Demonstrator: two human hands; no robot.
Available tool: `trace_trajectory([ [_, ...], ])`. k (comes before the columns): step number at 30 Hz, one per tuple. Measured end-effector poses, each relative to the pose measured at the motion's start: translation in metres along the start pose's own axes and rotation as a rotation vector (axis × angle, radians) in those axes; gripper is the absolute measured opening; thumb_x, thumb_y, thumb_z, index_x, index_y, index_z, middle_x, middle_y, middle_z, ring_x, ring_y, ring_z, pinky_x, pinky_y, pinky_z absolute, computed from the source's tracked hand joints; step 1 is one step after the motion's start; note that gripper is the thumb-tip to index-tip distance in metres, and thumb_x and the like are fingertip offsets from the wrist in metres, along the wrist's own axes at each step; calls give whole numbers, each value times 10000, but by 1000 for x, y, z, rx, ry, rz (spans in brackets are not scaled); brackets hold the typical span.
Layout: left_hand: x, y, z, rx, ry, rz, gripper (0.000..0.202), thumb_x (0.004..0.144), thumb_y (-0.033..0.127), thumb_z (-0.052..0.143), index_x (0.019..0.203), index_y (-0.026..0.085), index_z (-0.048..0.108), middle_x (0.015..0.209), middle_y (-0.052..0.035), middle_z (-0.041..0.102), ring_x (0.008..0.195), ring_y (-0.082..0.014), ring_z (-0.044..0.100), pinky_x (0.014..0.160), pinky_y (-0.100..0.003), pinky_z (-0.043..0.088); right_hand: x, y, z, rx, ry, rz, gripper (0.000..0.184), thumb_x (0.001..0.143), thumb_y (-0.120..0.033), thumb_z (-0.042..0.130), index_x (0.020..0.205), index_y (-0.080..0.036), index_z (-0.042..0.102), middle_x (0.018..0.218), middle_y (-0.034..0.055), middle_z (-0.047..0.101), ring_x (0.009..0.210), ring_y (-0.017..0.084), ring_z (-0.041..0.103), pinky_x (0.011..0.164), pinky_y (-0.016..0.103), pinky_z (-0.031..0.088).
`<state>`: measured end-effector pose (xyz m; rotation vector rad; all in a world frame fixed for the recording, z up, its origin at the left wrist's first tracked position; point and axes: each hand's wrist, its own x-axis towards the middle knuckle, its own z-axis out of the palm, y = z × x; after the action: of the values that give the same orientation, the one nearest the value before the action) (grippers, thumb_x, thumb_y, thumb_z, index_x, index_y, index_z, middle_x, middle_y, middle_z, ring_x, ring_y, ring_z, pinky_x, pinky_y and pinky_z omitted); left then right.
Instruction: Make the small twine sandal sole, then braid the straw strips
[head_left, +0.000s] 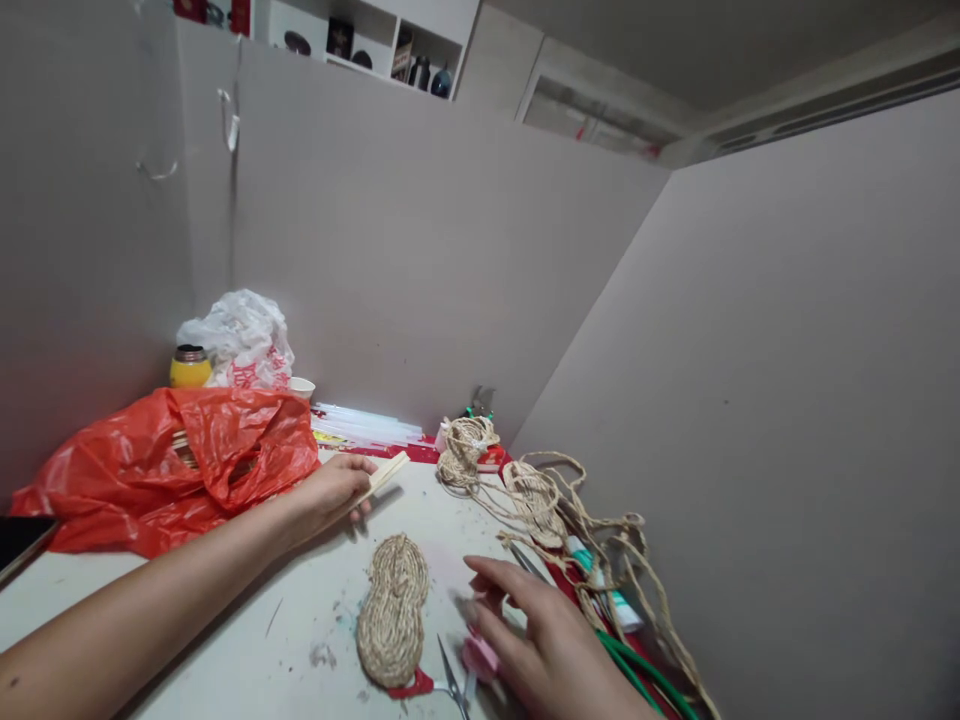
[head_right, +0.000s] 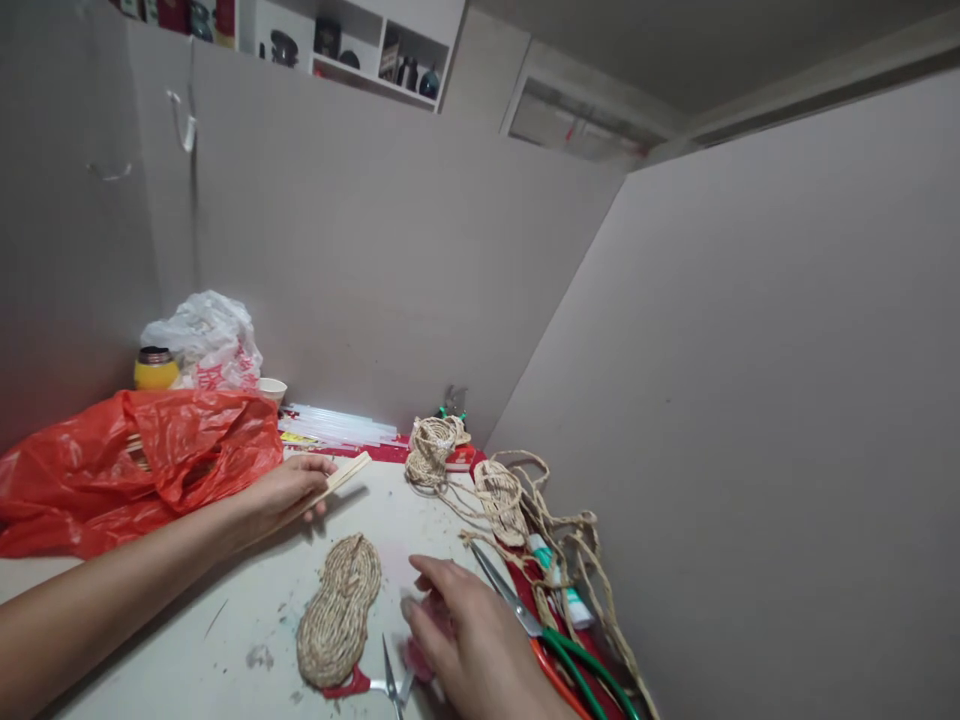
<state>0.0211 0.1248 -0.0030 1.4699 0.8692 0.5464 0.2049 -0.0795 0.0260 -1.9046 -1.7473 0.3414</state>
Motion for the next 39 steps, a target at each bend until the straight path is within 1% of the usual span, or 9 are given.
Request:
trace_trajectory([
  [5,8,-14,-2,167,96,21,164,695,216,526,838,155,581,452,68,444,382,-72,356,405,-200,224,-41,32,-9,-278,126,-9,507,803,-467,542,1227,-193,593,1175,149,642,1063,318,598,892,477,482],
  [10,4,-11,1,414,90,151,305,709,405,563,880,159,621,629,9,563,557,-122,482,518,-227,305,-72,58,-2,-357,-34,83,628,802,-455,559,1365,-197,454,1340,131,523,1187,314,521,961,458,452],
  [16,0,-16,3,549,-14,221,406,668,380,579,1017,173,597,779,-15,618,669,-158,533,599,-239,349,-73,62,10,-356,-63,45,524,881,-379,454,1371,-193,449,1320,118,545,1168,269,548,972,403,454],
  [20,-1,-16,3,555,-82,201,456,629,338,604,1058,183,585,809,-12,634,699,-170,556,606,-239,356,-68,80,-3,-369,-33,-15,505,890,-343,452,1382,-229,429,1288,96,577,1129,245,582,930,362,489],
  [26,-11,-10,8,568,-179,194,462,616,322,621,1062,208,580,873,-6,659,782,-192,593,632,-235,387,-66,110,-21,-496,3,16,479,852,-296,465,1321,-212,515,1258,102,599,1088,265,610,877,374,523],
  [29,-14,-8,11,624,-182,201,444,616,314,620,1047,214,586,877,-5,664,787,-197,600,622,-234,396,-64,90,-21,-546,28,-47,434,851,-321,473,1258,-212,577,1252,113,603,1105,287,594,894,413,509],
  [33,-16,-9,13,729,-139,231,424,640,337,612,1046,215,595,914,-15,674,815,-200,610,633,-236,412,-48,23,-6,-384,60,-188,357,875,-356,479,1177,-212,605,1153,118,656,1031,241,626,870,347,505],
  [36,-18,-10,15,793,-109,245,415,657,354,603,1050,221,602,934,-22,679,820,-205,616,645,-244,422,-21,-25,16,-232,-52,-127,228,892,-319,457,956,-211,648,867,64,698,755,175,653,674,263,493],
  [39,-20,-12,17,821,-82,252,411,653,333,599,1052,236,610,947,-27,681,841,-218,617,660,-258,426,9,-42,43,-242,-48,-36,219,874,-314,480,764,-196,628,746,41,671,646,154,604,591,240,412],
])
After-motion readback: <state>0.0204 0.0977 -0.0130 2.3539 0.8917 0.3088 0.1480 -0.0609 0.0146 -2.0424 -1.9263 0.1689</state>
